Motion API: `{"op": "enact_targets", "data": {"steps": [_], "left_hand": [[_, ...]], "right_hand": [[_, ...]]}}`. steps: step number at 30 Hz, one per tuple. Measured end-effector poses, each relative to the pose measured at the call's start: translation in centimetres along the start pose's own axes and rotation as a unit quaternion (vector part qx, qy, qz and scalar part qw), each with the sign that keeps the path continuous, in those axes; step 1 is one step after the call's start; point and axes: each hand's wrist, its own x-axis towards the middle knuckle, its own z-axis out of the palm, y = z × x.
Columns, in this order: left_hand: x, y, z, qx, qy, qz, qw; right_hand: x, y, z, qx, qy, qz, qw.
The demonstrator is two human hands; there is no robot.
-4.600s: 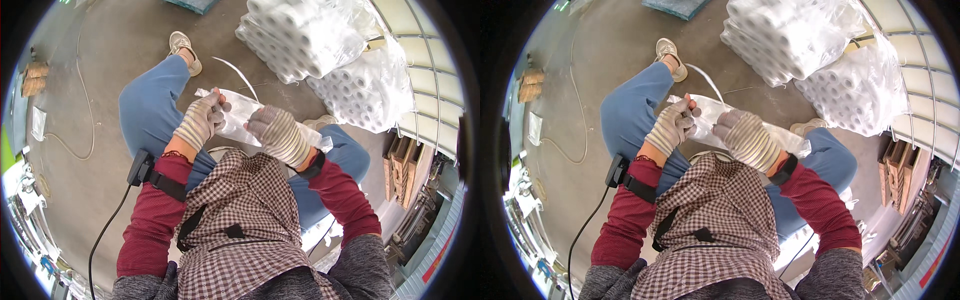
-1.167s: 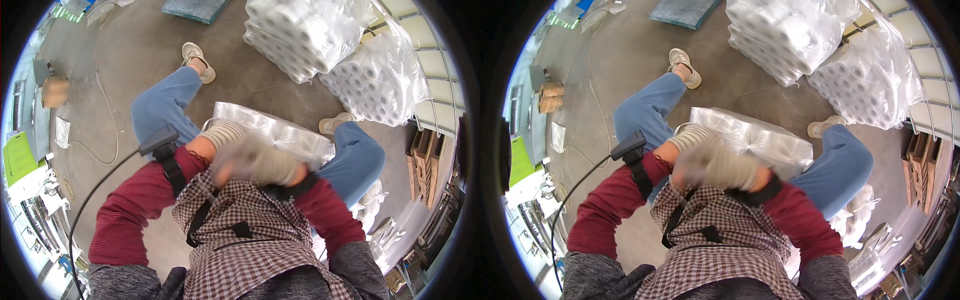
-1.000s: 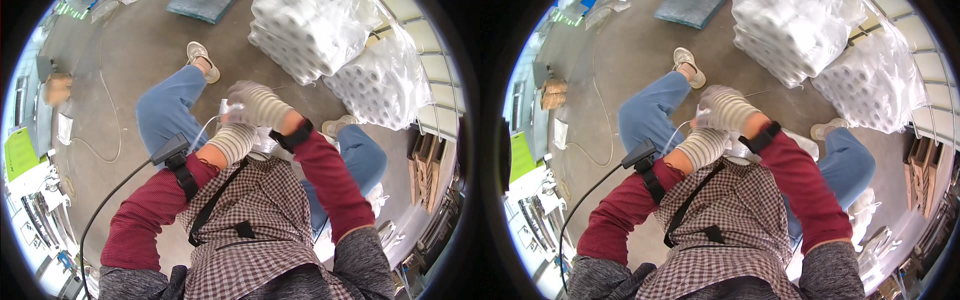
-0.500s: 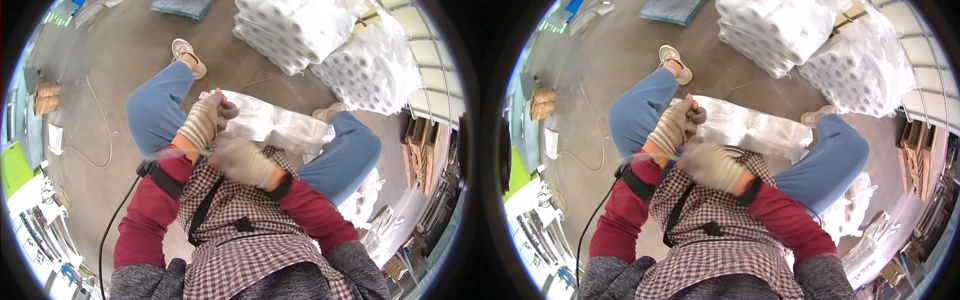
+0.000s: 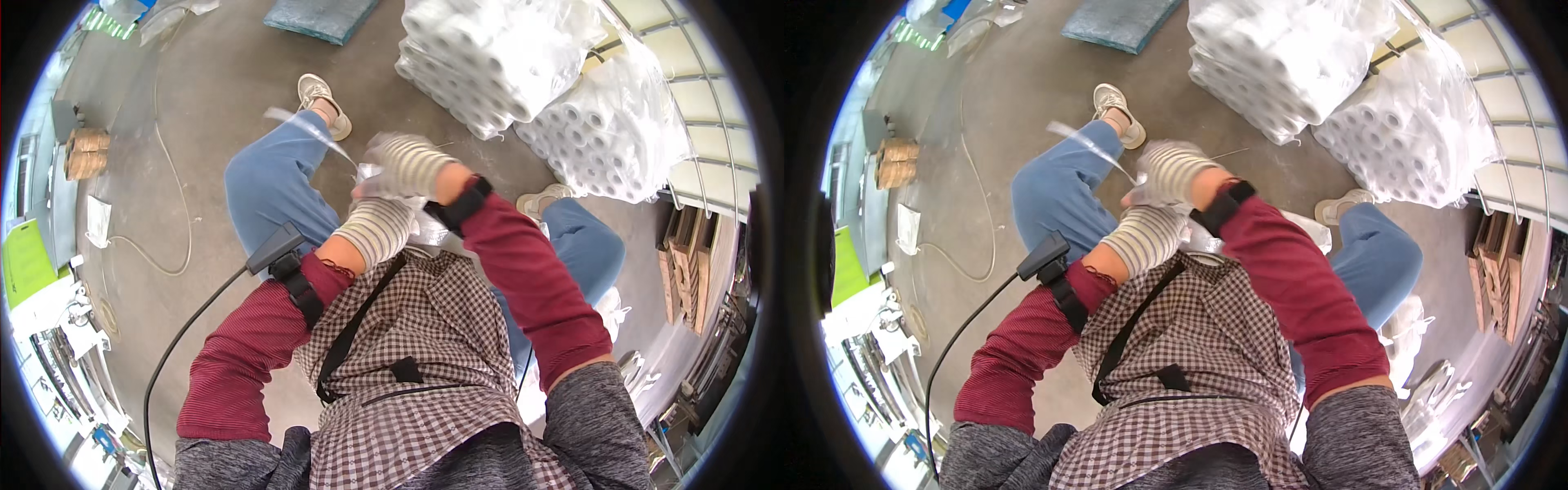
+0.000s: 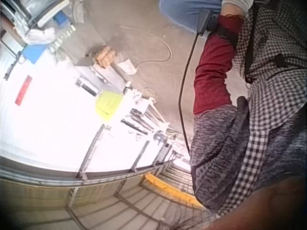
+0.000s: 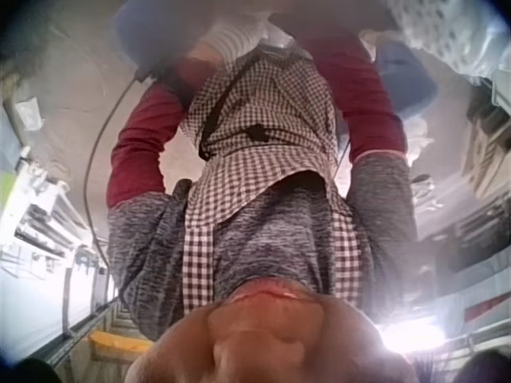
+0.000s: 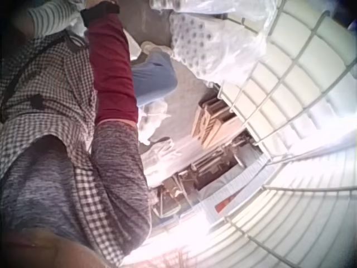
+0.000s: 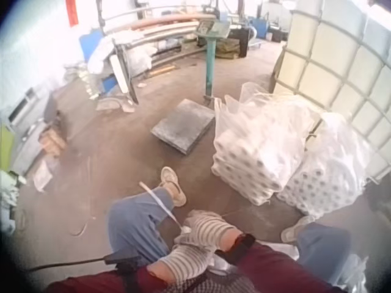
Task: Tying plastic bags around rolls of white material in a warehouse setting.
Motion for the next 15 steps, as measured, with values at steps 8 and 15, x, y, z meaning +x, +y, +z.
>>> {"op": "enact_targets", "data": {"steps": [8,15], "left_hand": [[-4.2,-2.4,-2.7,-0.428,0.129,0.004,0.895],[-2.8,-1.8,-2.8,-0.629,0.202,-0.131,0.739]], "right_hand": [[-4.4,3.6,2.0,0.813,0.056,0.146,0.561],[-10.0,-1.9,8.9,0.881,0.292,0.172,0.329]]}}
